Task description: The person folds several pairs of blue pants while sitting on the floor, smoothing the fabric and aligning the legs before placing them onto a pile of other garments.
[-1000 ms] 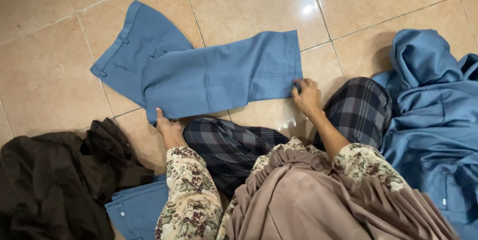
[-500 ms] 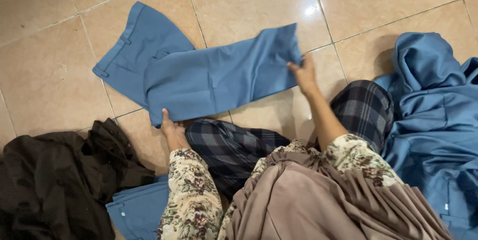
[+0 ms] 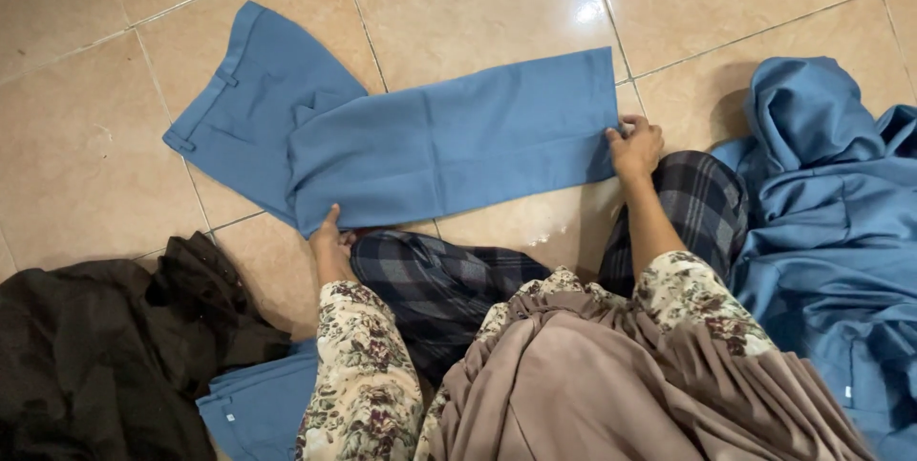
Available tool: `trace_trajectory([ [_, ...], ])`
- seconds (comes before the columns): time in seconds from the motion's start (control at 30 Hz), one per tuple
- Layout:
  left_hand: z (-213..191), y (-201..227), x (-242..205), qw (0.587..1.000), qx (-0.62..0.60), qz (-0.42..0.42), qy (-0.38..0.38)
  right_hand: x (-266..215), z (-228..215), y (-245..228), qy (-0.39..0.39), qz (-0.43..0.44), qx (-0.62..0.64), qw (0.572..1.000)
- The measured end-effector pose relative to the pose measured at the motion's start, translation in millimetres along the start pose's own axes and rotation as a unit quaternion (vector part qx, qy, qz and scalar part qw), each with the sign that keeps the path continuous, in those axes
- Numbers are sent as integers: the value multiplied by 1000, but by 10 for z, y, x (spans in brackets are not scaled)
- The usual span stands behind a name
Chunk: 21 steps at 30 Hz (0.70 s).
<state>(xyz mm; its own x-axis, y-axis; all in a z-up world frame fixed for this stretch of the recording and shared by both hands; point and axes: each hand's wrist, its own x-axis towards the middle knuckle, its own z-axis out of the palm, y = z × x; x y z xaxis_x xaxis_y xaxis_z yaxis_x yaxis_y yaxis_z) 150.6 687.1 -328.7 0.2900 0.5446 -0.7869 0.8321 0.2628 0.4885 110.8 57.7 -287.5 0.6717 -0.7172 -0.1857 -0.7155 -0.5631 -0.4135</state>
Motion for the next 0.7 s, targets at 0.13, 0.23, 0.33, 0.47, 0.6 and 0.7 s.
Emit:
trace_trajectory([
  [0.13, 9, -28, -153, 981, 179, 72, 10, -394, -337, -507, -28, -8, -18, 999],
  [0.23, -9, 56, -373, 846, 499, 185, -6, -578, -579, -831, -54, -17, -4, 998],
  [0.33, 221, 194, -672, 805, 536, 248, 60, -327, -317, -626, -79, 19, -17, 997],
  [0.47, 802, 780, -1616, 725, 376, 571, 81, -110, -130, -495, -109, 43, 6, 993],
  [0.6, 1579, 1129, -1517, 592, 379, 707, 76, -162, -277, -595, -144, 37, -1, 989],
  [0.7, 2032, 1131, -1061, 560, 501, 655, 84, 82, -58, -346, -175, 40, 9, 984],
])
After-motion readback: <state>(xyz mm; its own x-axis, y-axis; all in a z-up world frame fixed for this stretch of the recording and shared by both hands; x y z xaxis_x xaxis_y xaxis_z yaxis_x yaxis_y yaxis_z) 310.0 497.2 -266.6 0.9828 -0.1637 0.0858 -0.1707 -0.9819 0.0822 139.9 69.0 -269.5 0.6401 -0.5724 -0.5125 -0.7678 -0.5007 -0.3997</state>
